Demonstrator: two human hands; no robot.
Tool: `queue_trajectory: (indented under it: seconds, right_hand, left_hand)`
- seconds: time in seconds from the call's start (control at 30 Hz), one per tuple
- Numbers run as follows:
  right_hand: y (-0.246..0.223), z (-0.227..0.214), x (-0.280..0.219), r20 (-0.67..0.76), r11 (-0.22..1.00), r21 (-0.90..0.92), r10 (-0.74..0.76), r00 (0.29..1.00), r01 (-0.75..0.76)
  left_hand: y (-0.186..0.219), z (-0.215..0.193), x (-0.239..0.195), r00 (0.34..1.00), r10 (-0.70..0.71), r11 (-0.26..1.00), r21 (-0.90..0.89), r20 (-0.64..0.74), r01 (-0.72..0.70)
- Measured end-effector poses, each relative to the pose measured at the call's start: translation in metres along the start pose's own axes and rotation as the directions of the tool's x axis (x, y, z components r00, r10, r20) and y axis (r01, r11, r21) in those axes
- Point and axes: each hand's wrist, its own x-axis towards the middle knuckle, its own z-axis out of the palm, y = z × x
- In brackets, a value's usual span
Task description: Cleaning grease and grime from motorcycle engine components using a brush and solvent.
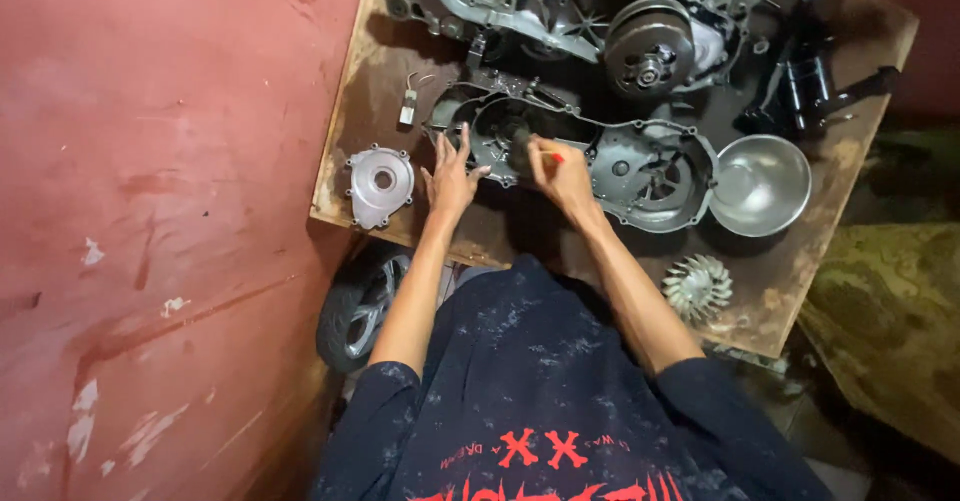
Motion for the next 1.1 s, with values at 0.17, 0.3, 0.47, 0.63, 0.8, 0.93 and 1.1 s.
queue_trajectory:
  seconds: [0.17,0.3,0.47,0.63,0.8,0.93,1.1]
  right_hand:
    - [-0.034,-0.074,-0.045,-0.092,0.995,-0.019,-0.097,0.991,0.095]
    - [0.001,-0.103,-0.068,-0.342,0.999,-0.043,-0.007,0.940,-0.008]
    - [0.035,-0.112,-0.108,-0.366,0.983,0.131,0.171,0.915,-0.131]
    - [0.035,-0.105,-0.116,-0.585,0.995,0.087,0.097,0.805,-0.056]
    - [0.019,-0.120,-0.104,-0.469,0.937,0.319,0.284,0.836,-0.139]
    - [0.018,-0.107,-0.112,-0.352,0.928,0.341,0.275,0.895,-0.151]
    - [0.031,-0.095,-0.108,-0.515,0.961,0.228,0.258,0.817,-0.160]
  left_hand:
    - [0.003,-0.006,-0.010,0.999,-0.017,1.000,-0.009,0.032,0.017]
    - [0.012,-0.011,-0.004,0.996,-0.063,0.998,-0.007,0.058,0.063]
    - [0.043,-0.037,-0.020,0.996,0.085,0.945,0.316,0.023,-0.088]
    - [0.058,-0.002,-0.028,0.882,0.470,0.719,0.566,0.032,-0.403]
    - [0.077,0.071,0.001,0.872,0.336,0.736,0.478,0.357,-0.479]
    - [0.067,0.084,-0.004,0.837,0.502,0.787,0.287,0.219,-0.547]
    - [0.046,0.090,0.018,0.831,0.502,0.854,0.014,0.241,-0.520]
